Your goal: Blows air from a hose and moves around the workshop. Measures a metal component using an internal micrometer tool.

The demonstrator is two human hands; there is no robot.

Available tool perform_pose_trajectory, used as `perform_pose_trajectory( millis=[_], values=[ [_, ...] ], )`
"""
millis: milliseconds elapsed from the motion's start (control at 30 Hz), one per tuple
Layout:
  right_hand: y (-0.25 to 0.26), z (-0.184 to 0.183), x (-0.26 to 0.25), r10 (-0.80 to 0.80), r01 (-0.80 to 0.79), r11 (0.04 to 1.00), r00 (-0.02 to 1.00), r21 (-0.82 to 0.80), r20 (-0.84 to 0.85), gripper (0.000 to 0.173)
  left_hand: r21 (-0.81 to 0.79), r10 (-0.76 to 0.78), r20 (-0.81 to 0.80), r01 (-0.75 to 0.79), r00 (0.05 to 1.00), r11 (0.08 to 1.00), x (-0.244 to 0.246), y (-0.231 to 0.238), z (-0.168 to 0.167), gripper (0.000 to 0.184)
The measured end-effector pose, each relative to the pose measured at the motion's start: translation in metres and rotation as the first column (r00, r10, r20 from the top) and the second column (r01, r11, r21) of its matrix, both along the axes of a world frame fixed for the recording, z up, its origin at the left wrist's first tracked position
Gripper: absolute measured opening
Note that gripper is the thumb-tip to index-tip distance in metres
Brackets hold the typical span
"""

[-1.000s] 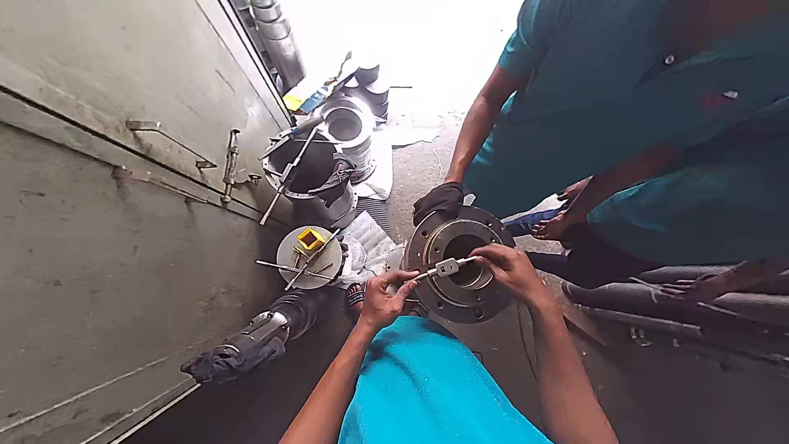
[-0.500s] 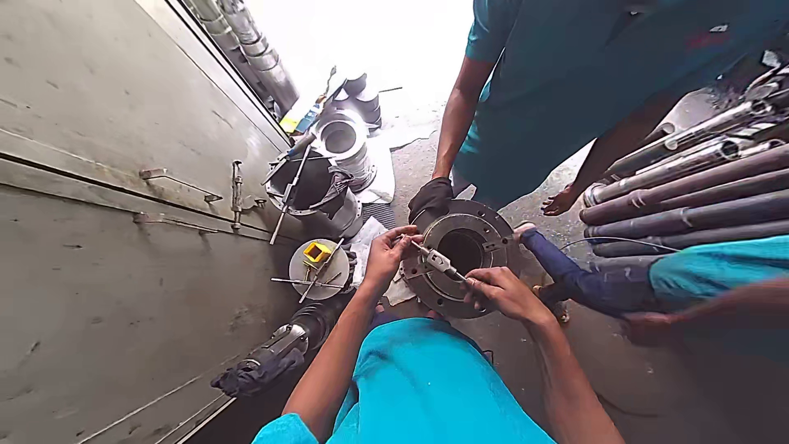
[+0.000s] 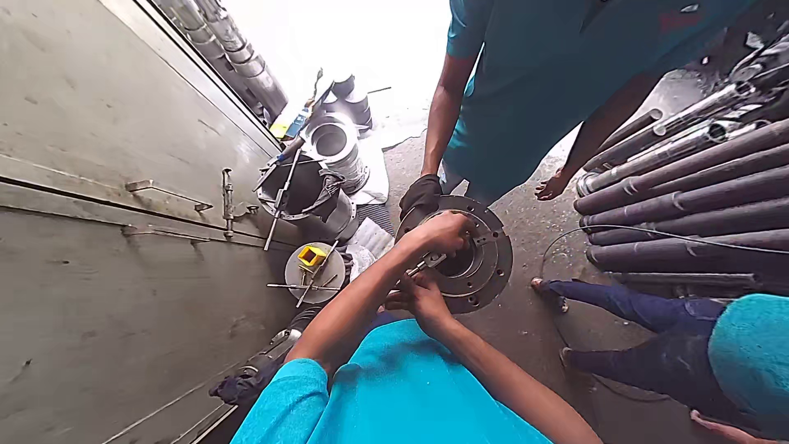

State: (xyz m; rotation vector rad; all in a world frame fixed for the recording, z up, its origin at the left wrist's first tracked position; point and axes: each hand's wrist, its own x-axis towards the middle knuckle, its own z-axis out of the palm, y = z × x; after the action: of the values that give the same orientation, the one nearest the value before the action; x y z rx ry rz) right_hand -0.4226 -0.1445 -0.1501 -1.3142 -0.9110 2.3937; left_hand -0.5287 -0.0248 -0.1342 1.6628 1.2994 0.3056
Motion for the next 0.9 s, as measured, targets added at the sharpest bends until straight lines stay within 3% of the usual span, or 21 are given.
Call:
perform_pose_trajectory(
  millis=[33, 100, 133, 200, 267, 300, 400, 500, 600, 800, 900],
  values=[
    [0.006, -0.001, 0.010, 0.136, -0.136, 0.989, 0.991, 0.058, 0.005, 0.030, 0.079, 0.024, 0.017, -0.025, 1.000, 0.997, -0.007, -0.006, -0.003, 0.038],
    [0.027, -0.002, 0.038, 0.438, -0.448, 0.860, 0.894, 0.243, 0.098, 0.034, 0.192, 0.165, 0.119, -0.186, 0.979, 0.964, -0.027, -0.032, -0.010, 0.038],
    [0.040, 0.000, 0.051, 0.472, -0.503, 0.784, 0.863, 0.363, 0.177, 0.031, 0.215, 0.265, 0.174, -0.299, 0.949, 0.930, -0.037, -0.051, -0.010, 0.036],
    [0.061, 0.003, 0.076, 0.292, -0.422, 0.656, 0.906, 0.625, 0.306, 0.026, 0.211, 0.435, 0.196, -0.471, 0.879, 0.856, -0.052, -0.097, -0.016, 0.028],
    [0.090, -0.003, 0.088, -0.049, -0.275, 0.446, 0.943, 0.852, 0.330, 0.018, 0.158, 0.520, 0.199, -0.550, 0.831, 0.820, -0.058, -0.135, -0.028, 0.027],
    [0.107, -0.006, 0.091, -0.132, -0.284, 0.329, 0.930, 0.901, 0.341, 0.018, 0.121, 0.552, 0.199, -0.579, 0.810, 0.806, -0.054, -0.152, -0.032, 0.029],
    [0.143, -0.007, 0.089, -0.036, -0.429, 0.108, 0.900, 0.897, 0.434, 0.029, 0.083, 0.629, 0.201, -0.653, 0.751, 0.753, -0.030, -0.188, -0.032, 0.035],
    [0.162, -0.021, 0.077, 0.141, -0.430, 0.110, 0.899, 0.896, 0.414, 0.017, 0.183, 0.702, 0.214, -0.734, 0.679, 0.654, -0.006, -0.200, -0.042, 0.025],
    [0.169, -0.034, 0.067, 0.213, -0.325, 0.180, 0.934, 0.928, 0.286, 0.016, 0.231, 0.702, 0.220, -0.735, 0.678, 0.637, 0.004, -0.202, -0.044, 0.020],
    [0.176, -0.034, 0.031, 0.324, -0.291, 0.398, 0.932, 0.870, 0.163, 0.014, -0.027, 0.711, 0.205, -0.722, 0.673, 0.691, 0.024, -0.195, -0.038, 0.018],
    [0.178, -0.032, 0.013, 0.383, -0.315, 0.391, 0.910, 0.865, 0.158, 0.014, -0.129, 0.644, 0.175, -0.631, 0.745, 0.765, 0.031, -0.185, -0.037, 0.026]
  ],
)
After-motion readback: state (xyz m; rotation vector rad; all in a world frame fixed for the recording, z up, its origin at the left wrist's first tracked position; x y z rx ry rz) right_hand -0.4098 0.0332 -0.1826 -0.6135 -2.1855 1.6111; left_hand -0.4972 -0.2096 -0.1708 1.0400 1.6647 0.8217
